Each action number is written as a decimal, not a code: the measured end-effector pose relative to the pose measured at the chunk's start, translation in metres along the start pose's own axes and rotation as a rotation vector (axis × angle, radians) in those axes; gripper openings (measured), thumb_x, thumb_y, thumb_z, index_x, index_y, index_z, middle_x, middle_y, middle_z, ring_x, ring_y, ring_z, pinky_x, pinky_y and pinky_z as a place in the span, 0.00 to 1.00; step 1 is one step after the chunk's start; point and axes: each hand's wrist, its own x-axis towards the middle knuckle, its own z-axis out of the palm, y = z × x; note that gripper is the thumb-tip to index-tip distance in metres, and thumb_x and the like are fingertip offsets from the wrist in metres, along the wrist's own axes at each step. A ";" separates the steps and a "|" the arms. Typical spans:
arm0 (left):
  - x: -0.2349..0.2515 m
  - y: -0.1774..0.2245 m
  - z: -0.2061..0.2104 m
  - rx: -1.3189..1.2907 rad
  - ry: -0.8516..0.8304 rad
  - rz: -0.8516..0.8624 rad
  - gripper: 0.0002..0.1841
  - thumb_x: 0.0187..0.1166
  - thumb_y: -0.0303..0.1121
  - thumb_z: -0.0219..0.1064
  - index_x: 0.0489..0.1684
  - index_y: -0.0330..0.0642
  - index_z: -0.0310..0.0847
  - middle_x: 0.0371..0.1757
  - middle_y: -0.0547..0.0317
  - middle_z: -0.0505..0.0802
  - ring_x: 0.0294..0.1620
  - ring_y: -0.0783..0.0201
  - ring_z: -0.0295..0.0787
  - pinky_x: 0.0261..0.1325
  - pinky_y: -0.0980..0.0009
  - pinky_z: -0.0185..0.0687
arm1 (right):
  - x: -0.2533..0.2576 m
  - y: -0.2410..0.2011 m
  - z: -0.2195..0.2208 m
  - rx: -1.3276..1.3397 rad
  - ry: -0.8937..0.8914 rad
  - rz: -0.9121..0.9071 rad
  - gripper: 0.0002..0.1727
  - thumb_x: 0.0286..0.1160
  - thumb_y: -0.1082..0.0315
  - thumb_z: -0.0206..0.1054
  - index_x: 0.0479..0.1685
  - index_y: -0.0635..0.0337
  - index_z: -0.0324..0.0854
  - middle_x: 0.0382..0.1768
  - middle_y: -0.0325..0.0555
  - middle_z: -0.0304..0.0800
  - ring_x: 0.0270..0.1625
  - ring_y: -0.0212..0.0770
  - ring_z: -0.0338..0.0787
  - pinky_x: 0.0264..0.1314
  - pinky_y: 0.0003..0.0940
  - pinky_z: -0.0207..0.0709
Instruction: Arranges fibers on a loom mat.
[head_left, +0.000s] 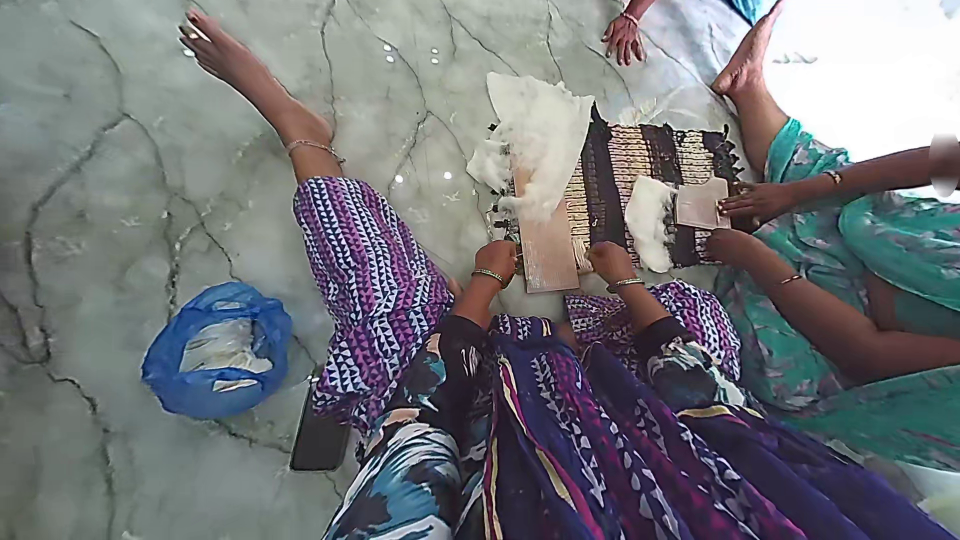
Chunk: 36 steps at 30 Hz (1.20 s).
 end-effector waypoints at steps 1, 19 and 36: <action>0.002 -0.001 -0.001 -0.052 0.016 -0.025 0.11 0.82 0.30 0.66 0.52 0.34 0.88 0.56 0.35 0.92 0.63 0.34 0.87 0.64 0.31 0.77 | 0.003 0.007 -0.004 0.102 0.028 0.059 0.14 0.85 0.67 0.63 0.51 0.69 0.90 0.52 0.68 0.92 0.61 0.66 0.89 0.68 0.68 0.73; 0.011 -0.005 0.002 -0.993 0.146 -0.255 0.16 0.83 0.20 0.62 0.67 0.28 0.73 0.52 0.38 0.88 0.38 0.57 0.87 0.46 0.61 0.84 | 0.053 -0.065 0.018 -0.108 0.248 -0.356 0.24 0.68 0.73 0.74 0.67 0.63 0.84 0.58 0.69 0.87 0.63 0.70 0.87 0.62 0.71 0.75; 0.009 0.000 -0.007 -0.977 0.029 -0.244 0.16 0.84 0.18 0.58 0.68 0.26 0.72 0.51 0.40 0.86 0.37 0.60 0.82 0.45 0.64 0.82 | -0.003 -0.060 0.044 0.562 -0.367 -0.154 0.07 0.81 0.75 0.65 0.44 0.72 0.85 0.33 0.44 0.86 0.32 0.29 0.78 0.42 0.27 0.73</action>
